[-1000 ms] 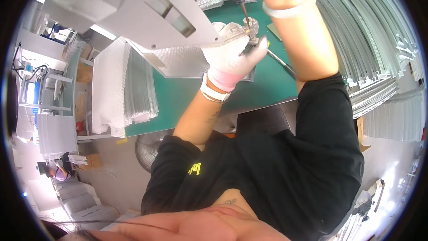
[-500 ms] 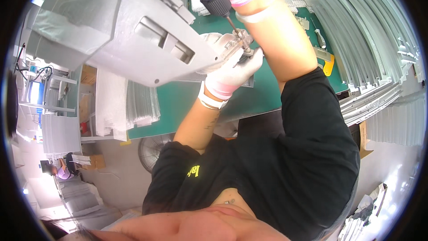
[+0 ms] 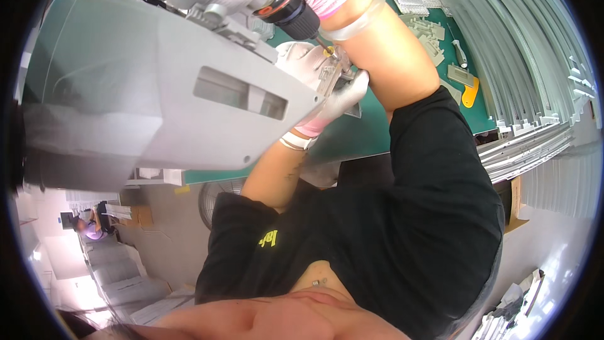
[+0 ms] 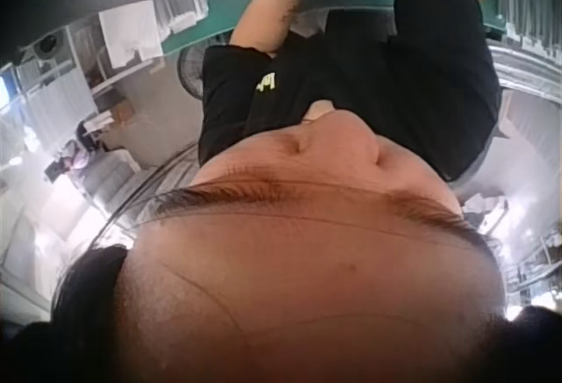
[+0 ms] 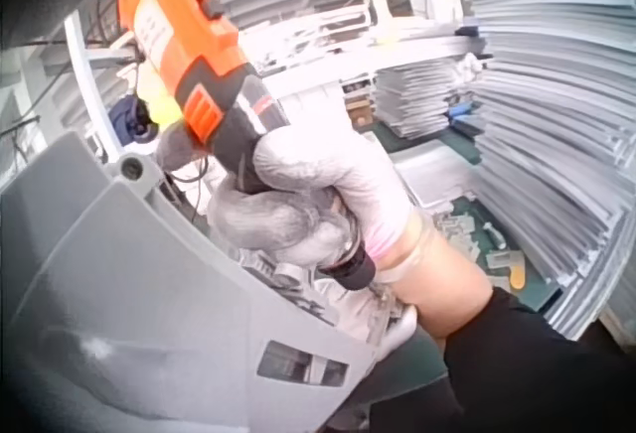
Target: The person assembles air filters by placing a mesh sheet onto a plastic frame and securing it with a hammer. They repeat this process for multiple units, stacking the finished filters on the table.
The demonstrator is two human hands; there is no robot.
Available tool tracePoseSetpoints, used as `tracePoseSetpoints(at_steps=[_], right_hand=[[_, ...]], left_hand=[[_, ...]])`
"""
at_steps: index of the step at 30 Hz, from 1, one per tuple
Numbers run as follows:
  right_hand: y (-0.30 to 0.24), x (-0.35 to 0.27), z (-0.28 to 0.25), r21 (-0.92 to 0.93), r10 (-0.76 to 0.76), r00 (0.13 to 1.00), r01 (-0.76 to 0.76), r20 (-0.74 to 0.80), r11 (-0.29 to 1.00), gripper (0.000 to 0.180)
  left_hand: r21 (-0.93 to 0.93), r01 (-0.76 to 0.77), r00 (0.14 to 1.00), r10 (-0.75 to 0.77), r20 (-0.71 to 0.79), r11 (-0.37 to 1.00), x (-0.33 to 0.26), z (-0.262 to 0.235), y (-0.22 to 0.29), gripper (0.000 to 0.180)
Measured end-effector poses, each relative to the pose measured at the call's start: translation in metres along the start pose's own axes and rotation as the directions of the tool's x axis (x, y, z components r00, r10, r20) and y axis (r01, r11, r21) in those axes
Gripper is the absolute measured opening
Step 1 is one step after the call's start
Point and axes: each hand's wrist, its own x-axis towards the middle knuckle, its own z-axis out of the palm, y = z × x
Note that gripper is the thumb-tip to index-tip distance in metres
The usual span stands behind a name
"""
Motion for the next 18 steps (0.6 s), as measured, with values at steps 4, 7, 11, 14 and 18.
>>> tracePoseSetpoints(at_steps=[4, 7, 11, 14, 18], right_hand=[[0.006, -0.013, 0.003, 0.217, -0.037, 0.979, 0.081, -0.201, 0.973, 0.056], [-0.001, 0.004, 0.042, -0.020, -0.082, 0.697, 0.097, -0.712, 0.995, 0.052], [-0.028, -0.008, -0.018, -0.040, -0.234, 0.961, 0.231, -0.147, 0.972, 0.045], [-0.048, 0.006, 0.019, -0.442, -0.481, 0.806, 0.313, -0.344, 0.841, 0.031], [-0.051, 0.011, 0.047, -0.383, -0.410, 0.832, 0.264, -0.374, 0.885, 0.028]], left_hand=[[-0.046, -0.007, 0.999, 0.005, -0.041, 0.999, -0.014, 0.011, -0.004, 0.018], [0.061, -0.165, 0.979, 0.171, -0.115, 0.984, -0.020, 0.004, -0.007, 0.018], [0.055, -0.216, 0.939, 0.223, -0.260, 0.975, -0.016, 0.001, 0.001, 0.018], [0.006, 0.028, 0.996, -0.027, -0.086, 1.000, -0.048, -0.009, 0.001, 0.020], [-0.056, -0.019, 0.999, 0.020, 0.025, 0.998, -0.074, -0.066, 0.036, 0.023]])
